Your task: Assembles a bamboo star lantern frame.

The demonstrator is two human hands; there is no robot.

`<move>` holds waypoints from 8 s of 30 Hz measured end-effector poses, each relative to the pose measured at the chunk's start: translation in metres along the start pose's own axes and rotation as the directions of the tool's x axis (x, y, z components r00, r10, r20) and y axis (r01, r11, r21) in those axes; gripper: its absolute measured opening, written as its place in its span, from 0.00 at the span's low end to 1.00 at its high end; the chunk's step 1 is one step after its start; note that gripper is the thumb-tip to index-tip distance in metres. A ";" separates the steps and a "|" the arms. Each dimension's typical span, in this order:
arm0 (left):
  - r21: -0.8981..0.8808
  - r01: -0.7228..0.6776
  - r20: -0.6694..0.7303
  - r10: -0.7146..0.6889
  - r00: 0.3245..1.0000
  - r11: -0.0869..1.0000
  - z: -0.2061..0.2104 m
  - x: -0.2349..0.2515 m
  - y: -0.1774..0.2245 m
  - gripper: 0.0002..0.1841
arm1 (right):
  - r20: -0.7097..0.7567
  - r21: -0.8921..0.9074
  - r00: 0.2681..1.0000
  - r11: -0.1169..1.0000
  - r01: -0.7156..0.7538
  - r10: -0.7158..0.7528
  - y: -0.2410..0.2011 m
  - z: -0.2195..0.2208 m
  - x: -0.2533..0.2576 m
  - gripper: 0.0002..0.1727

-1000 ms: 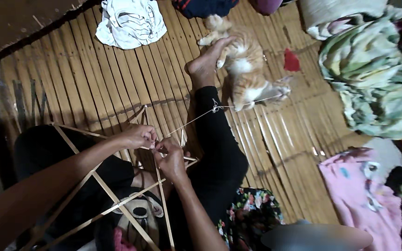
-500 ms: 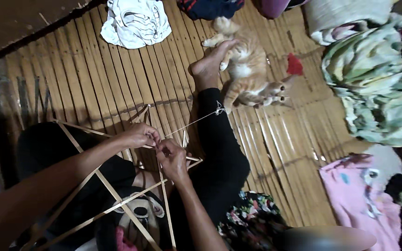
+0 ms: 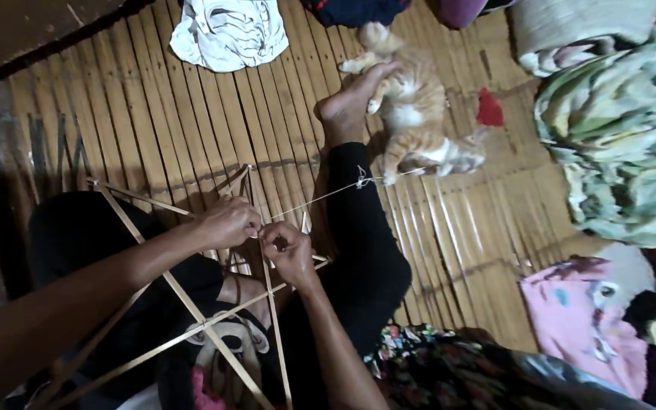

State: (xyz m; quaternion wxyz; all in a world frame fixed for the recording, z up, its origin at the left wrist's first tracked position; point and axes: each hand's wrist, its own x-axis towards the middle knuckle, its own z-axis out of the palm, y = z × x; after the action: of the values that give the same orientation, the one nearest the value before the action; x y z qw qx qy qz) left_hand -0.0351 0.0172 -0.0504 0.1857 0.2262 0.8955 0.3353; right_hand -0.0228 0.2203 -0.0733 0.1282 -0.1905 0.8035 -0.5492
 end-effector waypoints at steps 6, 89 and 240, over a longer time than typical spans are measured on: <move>-0.176 0.284 0.110 -0.268 0.957 0.942 -0.004 0.007 0.004 0.07 | 0.134 0.045 0.990 0.997 -0.055 0.048 0.005 -0.007 0.008 0.03; -0.106 0.251 0.123 -0.238 0.964 0.962 0.003 -0.019 0.002 0.10 | 0.195 0.239 0.977 0.961 -0.136 0.089 0.006 0.003 0.006 0.03; -0.276 0.443 0.296 -0.363 0.883 0.853 0.003 -0.006 0.019 0.07 | -0.111 -0.195 0.994 0.980 -0.042 0.020 -0.002 0.019 -0.031 0.03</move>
State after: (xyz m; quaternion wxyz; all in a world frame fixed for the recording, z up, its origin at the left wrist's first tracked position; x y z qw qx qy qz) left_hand -0.0228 0.0284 -0.0383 0.3918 0.0348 0.8243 0.4072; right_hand 0.0127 0.2181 -0.0786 0.0734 -0.1595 0.8627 -0.4742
